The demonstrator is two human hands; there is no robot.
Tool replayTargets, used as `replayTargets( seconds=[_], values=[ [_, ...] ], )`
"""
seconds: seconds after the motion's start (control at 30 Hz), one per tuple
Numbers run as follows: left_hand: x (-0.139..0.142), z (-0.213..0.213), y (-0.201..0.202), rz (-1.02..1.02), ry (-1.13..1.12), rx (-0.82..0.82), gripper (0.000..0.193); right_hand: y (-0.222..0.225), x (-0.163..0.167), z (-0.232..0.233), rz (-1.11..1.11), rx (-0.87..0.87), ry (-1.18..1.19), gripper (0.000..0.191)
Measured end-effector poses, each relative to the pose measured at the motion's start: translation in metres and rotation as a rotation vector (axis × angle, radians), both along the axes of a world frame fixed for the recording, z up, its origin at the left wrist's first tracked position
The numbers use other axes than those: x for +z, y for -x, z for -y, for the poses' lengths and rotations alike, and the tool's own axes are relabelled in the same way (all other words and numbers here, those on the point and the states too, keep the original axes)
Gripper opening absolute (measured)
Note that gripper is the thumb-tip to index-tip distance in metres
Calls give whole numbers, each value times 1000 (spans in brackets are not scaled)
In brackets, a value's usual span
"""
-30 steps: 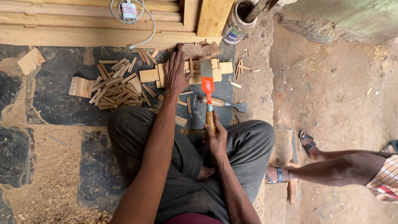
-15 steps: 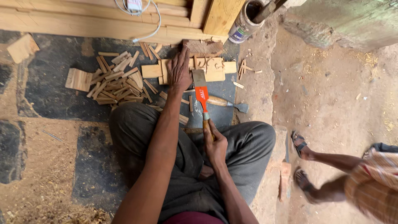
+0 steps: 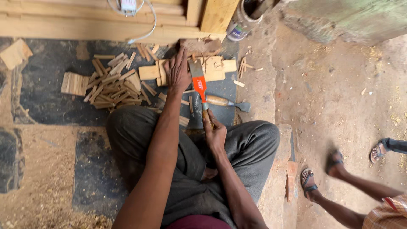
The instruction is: The person sits on a stone floor and uses a chisel to carve and shape a small wooden block, occasionally striking the tool with a mallet, amidst a collection of wood scraps.
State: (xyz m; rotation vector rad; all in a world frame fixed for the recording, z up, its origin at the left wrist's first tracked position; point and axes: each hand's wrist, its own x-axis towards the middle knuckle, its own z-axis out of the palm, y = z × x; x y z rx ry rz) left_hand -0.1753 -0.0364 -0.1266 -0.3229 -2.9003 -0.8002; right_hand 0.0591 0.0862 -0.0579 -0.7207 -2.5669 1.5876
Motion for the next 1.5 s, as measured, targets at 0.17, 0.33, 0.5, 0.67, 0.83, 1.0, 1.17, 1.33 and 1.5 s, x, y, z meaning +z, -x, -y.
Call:
replayTargets(
  seconds=[0.17,0.33,0.5,0.67,0.83,1.0,1.17,1.33,1.5],
  values=[
    [4,1,3,-34,24,12,92,-12,11,-1,-37,37,-26,43],
    [-1,3,-2,-111,12,15,79,16,2,4,153,-30,53,47],
    [-3,-1,1,-223,-34,21,72,10,1,1,-134,74,-108,44],
    [4,-2,-8,-115,39,34,75,18,1,1,93,-9,189,46],
    [28,1,-6,-66,-72,20,91,15,-18,1,65,-230,603,56],
    [21,1,-3,-122,2,10,73,-1,-32,-9,2,-226,432,67],
    [-5,-2,-1,-176,115,-142,47,6,-33,-3,14,-231,422,69],
    [-3,0,-6,-58,132,-182,44,5,-21,0,50,-254,424,69],
    [12,1,-10,-55,65,-103,36,7,-1,2,32,-188,392,72]
  ],
)
